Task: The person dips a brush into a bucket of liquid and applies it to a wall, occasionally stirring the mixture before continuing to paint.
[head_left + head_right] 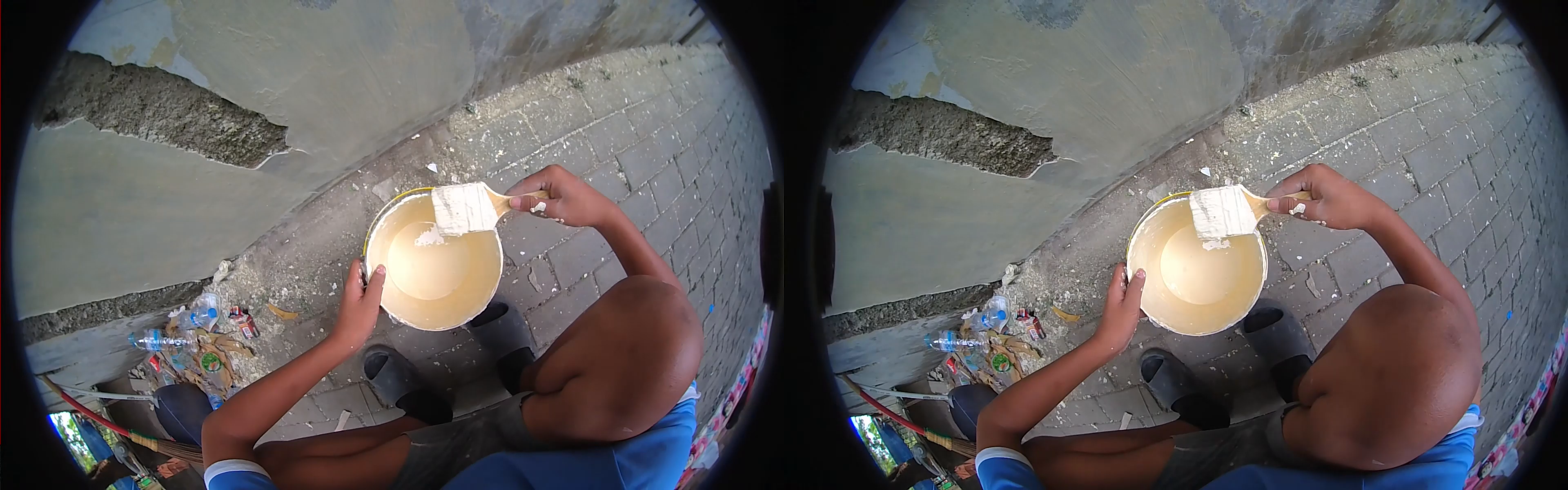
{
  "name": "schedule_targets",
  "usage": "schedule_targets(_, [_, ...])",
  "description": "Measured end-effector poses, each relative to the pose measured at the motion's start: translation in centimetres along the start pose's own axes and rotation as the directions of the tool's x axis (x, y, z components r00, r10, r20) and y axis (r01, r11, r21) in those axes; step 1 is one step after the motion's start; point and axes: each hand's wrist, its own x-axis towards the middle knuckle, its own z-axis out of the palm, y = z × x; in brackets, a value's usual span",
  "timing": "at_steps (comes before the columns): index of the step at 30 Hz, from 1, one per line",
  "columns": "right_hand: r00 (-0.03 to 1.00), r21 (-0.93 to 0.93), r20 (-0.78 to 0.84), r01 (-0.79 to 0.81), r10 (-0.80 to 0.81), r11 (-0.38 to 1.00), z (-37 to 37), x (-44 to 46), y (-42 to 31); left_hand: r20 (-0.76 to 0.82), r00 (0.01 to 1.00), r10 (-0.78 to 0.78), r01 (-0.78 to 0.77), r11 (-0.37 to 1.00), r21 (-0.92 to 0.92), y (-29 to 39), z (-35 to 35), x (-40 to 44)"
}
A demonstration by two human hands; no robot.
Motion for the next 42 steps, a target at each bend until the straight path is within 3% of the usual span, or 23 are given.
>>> schedule_targets(2, [0.979,0.116,0.079,-0.199,0.19,0.973,-0.4,-0.3,-0.5,0.0,1.0,0.007,-0.007,1.0,-0.023,0.3,0.2,-0.1])
schedule_targets(5, [0.965,0.223,0.138,-0.251,0.224,0.942,-0.3,-0.4,-1.3,-0.012,0.999,0.042,-0.042,0.999,-0.026,0.1,0.3,-0.1])
schedule_targets(8, [0.998,0.168,-0.025,0.062,-0.059,0.984,0.8,-0.7,-1.5,-0.013,0.999,0.045,-0.046,0.999,-0.016,-0.5,0.1,0.2])
schedule_targets(9, [0.986,-0.013,-0.007,0.165,-0.165,0.986,0.6,-0.5,-1.7,-0.007,1.0,0.023,-0.024,0.999,-0.033,-0.3,0.1,0.1])
schedule_targets(11, [0.933,-0.361,0.083,0.357,-0.351,0.862,-0.6,-0.3,-3.1,0.005,1.0,-0.019,0.019,0.998,-0.065,0.2,0.2,-0.1])
schedule_targets(14, [0.936,-0.675,0.131,0.326,-0.328,0.662,-1.0,-0.9,-5.0,0.008,1.0,-0.025,0.025,0.997,-0.075,0.8,0.4,-0.1])
schedule_targets(22, [0.947,-0.594,0.109,0.306,-0.302,0.744,-1.0,-1.3,-4.6,0.001,0.998,0.055,-0.055,0.996,-0.07,-0.2,0.3,0.1])
schedule_targets(26, [0.95,-0.608,0.105,0.296,-0.295,0.737,-0.5,-1.1,-4.4,0.013,1.0,-0.014,0.015,0.998,-0.063,0.6,0.2,-0.5])
schedule_targets(29, [0.958,-0.403,0.074,0.282,-0.276,0.871,-0.4,-0.7,-2.7,0.01,0.999,0.041,-0.041,0.998,-0.044,-0.2,0.1,-0.4])
schedule_targets(32, [0.981,-0.001,-0.034,0.191,-0.191,0.982,1.1,-0.6,0.4,0.0,0.995,0.101,-0.101,0.994,-0.03,-0.8,0.1,-0.5])
schedule_targets(33, [0.996,0.127,-0.037,0.089,-0.085,0.988,1.5,-0.7,1.3,-0.006,0.996,0.094,-0.094,0.995,-0.044,-0.8,0.2,-0.6])
schedule_targets(35, [0.992,0.374,-0.002,-0.118,0.128,0.92,2.0,-0.7,2.9,-0.007,0.996,0.083,-0.084,0.995,-0.052,-0.8,0.2,-0.6])
schedule_targets(42, [0.987,0.82,-0.03,-0.067,0.159,0.569,2.4,0.6,8.6,-0.015,0.998,0.064,-0.065,0.996,-0.062,-0.6,0.3,-0.7])
